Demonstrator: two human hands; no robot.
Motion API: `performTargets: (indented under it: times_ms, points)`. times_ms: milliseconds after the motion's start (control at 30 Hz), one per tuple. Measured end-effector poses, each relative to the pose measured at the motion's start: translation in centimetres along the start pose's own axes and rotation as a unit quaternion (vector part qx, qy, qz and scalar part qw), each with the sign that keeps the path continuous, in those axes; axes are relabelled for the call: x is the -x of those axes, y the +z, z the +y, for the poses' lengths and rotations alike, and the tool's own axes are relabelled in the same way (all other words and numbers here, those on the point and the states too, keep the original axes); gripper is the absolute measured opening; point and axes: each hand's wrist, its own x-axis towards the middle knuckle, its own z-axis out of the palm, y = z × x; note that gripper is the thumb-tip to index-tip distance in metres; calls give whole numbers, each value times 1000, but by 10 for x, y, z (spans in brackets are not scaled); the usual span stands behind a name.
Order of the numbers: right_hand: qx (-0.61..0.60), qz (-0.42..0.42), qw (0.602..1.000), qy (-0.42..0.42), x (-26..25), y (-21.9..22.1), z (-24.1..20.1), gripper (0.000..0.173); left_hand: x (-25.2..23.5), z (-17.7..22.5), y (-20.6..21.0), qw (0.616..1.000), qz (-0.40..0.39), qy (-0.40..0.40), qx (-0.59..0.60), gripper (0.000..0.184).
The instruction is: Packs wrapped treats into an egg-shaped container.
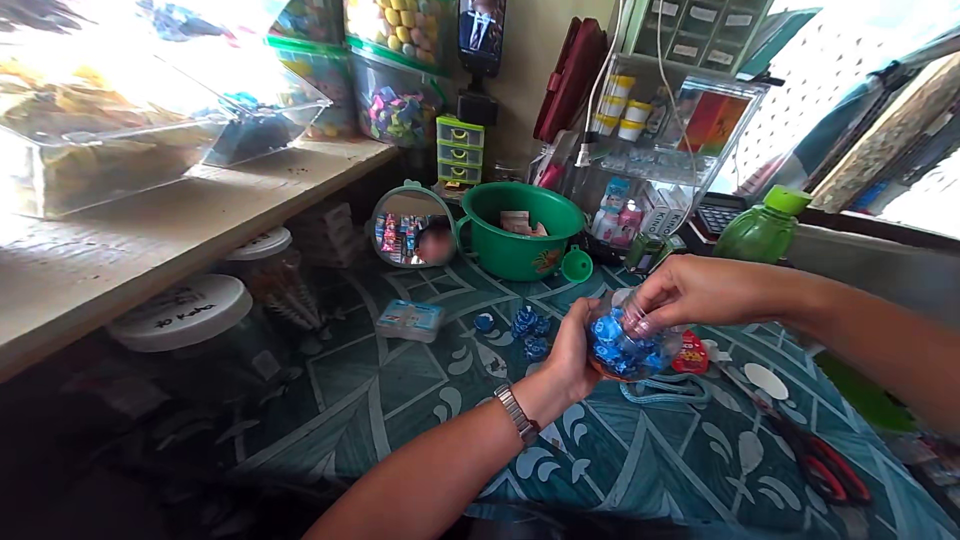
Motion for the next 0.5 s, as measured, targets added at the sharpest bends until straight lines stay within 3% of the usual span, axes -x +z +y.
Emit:
performTargets:
  times_ms: [400, 500]
  points:
    - [63, -6, 998, 14, 0, 2, -15, 21, -1, 3, -1, 1000, -4, 8, 4, 40]
    - [126, 68, 989, -49, 7, -1, -24, 22, 1, 11, 0, 1000, -4, 8, 9, 41]
